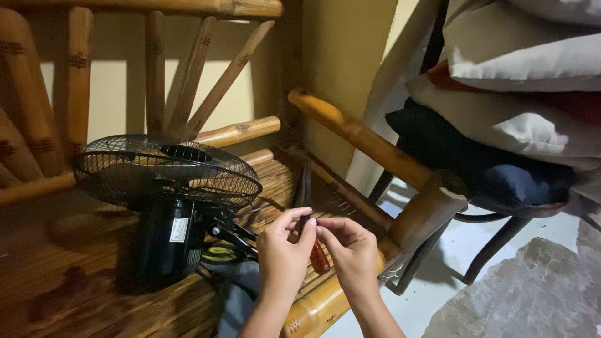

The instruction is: The person disassembles a small electric fan resting on a bamboo sofa. They first unfasten the front grille clips by hand, then use a screwdriver to loosen screws on the fan body, and handle a gray cloth pouch while working on the fan parts.

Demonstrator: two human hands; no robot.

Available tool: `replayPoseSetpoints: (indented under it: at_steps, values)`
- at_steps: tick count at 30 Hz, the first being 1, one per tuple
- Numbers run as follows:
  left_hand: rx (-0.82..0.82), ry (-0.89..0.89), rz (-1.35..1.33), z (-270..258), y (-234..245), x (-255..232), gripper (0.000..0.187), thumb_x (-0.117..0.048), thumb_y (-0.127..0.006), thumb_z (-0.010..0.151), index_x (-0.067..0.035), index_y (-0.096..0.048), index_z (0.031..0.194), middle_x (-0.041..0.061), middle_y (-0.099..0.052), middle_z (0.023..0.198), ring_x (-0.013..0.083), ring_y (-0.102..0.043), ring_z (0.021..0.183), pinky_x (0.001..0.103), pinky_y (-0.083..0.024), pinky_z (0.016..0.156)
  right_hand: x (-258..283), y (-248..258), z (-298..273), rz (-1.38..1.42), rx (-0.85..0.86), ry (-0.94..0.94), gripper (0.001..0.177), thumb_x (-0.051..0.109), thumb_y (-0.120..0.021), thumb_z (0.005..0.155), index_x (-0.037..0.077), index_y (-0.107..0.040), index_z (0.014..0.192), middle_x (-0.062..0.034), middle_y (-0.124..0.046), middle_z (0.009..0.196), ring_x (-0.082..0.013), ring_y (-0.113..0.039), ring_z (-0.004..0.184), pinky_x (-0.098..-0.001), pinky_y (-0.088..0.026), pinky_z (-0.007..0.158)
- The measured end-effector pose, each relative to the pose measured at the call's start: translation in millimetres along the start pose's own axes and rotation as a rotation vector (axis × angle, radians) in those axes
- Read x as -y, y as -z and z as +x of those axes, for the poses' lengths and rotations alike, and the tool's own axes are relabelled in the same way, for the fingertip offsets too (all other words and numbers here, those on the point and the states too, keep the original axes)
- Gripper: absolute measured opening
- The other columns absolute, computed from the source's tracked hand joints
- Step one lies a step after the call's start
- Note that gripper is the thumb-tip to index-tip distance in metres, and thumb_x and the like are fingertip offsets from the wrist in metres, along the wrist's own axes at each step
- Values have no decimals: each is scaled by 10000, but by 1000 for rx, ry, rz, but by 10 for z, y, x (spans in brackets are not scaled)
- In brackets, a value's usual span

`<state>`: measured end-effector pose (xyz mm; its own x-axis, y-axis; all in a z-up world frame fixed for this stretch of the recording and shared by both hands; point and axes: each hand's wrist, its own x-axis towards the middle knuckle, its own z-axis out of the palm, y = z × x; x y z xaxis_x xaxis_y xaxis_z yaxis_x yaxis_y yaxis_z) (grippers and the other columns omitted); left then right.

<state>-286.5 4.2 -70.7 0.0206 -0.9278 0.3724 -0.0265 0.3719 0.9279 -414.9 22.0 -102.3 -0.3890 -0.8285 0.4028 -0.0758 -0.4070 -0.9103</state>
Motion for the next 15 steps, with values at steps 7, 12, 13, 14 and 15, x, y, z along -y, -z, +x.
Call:
replayPoseSetpoints:
  at_steps: [7, 12, 13, 14, 15]
  values:
    - [38, 8, -128, 41, -39, 29, 124, -85, -725, 875, -24, -773, 970, 18, -753, 711, 56, -646, 582, 234, -511, 535, -31, 21, 7, -46, 40, -8, 102, 25, -726, 910, -55, -748, 968, -53, -760, 866, -81, -678, 768, -238, -569, 693]
    - [48, 68, -140, 35, -58, 61, 108, -74, -715, 879, -19, -756, 963, 21, -733, 695, 56, -646, 586, 230, -514, 543, 51, 34, -12, -96, 43, -49, 122, 44, -733, 903, -53, -774, 963, -59, -772, 845, -77, -672, 745, -237, -556, 669]
    - [46, 70, -136, 30, -63, 66, 106, -73, -719, 876, -18, -754, 959, 21, -733, 699, 56, -644, 587, 228, -515, 545, 61, 31, -22, -87, 38, -48, 125, 45, -733, 903, -54, -775, 967, -61, -773, 845, -80, -672, 744, -239, -556, 669]
    - [36, 62, -159, 30, -75, 70, 107, -68, -721, 874, -15, -755, 960, 21, -733, 707, 56, -644, 595, 227, -517, 549, 67, 25, -32, -79, 33, -47, 129, 46, -732, 903, -55, -777, 970, -63, -774, 844, -83, -672, 744, -242, -555, 669]
    - [27, 54, -181, 39, -88, 72, 108, -63, -723, 872, -12, -757, 960, 21, -733, 716, 55, -644, 602, 226, -519, 553, 69, 11, -37, -69, 28, -45, 133, 47, -732, 903, -55, -779, 973, -64, -775, 844, -86, -673, 743, -244, -554, 668]
